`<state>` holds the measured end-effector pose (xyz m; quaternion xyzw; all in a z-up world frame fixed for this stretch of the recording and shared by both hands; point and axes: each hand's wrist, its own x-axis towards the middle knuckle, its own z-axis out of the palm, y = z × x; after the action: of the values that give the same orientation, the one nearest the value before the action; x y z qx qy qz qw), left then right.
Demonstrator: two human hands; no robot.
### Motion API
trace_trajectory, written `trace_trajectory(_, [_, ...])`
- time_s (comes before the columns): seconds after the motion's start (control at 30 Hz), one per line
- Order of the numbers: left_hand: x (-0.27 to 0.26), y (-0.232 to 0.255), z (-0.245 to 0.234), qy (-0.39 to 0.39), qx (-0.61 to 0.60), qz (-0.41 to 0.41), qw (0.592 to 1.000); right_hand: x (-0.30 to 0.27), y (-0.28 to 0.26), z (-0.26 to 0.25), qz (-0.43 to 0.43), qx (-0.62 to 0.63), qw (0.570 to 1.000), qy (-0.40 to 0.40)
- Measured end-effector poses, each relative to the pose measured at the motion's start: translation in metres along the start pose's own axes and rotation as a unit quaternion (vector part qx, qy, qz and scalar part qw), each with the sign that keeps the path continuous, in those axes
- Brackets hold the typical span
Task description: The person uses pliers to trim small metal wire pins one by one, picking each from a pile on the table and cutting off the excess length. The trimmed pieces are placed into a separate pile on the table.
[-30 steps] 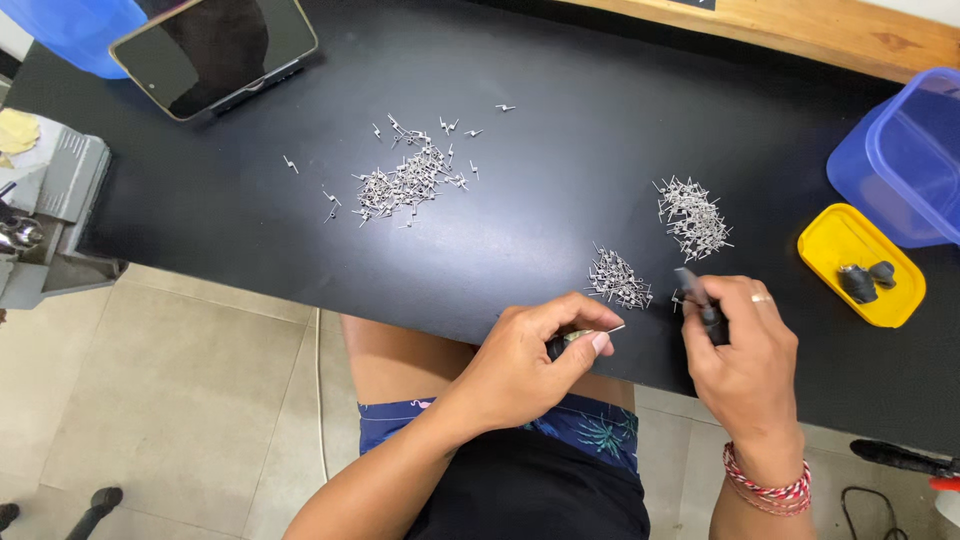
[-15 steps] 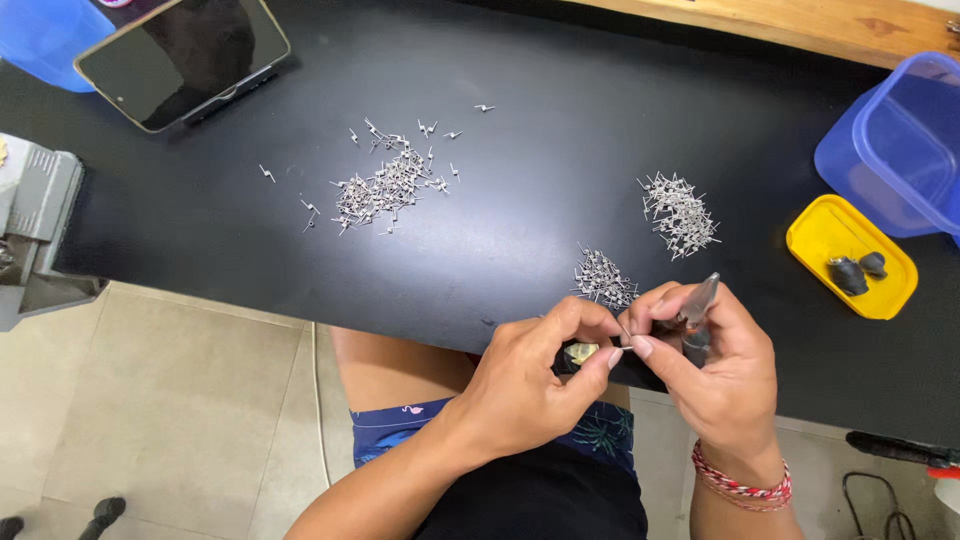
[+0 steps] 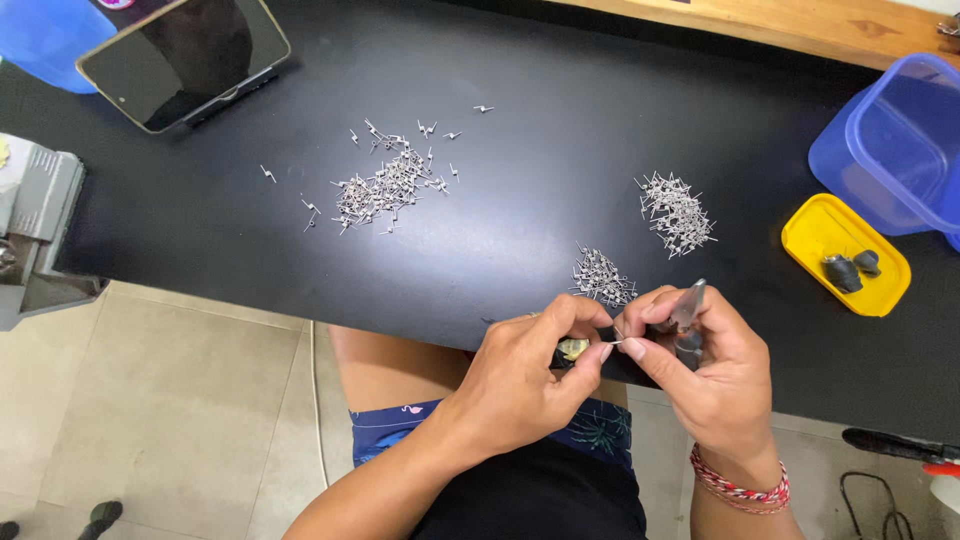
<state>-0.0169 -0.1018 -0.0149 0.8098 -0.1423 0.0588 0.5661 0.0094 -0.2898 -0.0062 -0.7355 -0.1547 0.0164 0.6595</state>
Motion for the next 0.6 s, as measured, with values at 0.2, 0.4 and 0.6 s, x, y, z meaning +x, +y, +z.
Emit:
trace_trajectory(0.2, [0.001,0.000,0.001,-0.005,0.013,0.015,1.000,0.001,0.002,-0.002,0.015,-0.033,0.999,-0.027])
trace_trajectory(0.4, [0.002,-0.003,-0.004,0.077,-0.134,-0.067,0.986,0.003,-0.005,-0.007,-0.007,-0.084,0.996,-0.012])
trace_trajectory(0.6, [0.008,-0.007,-0.025,0.072,-0.423,-0.143,0.892,0.014,-0.029,-0.008,-0.119,-0.326,0.929,-0.128])
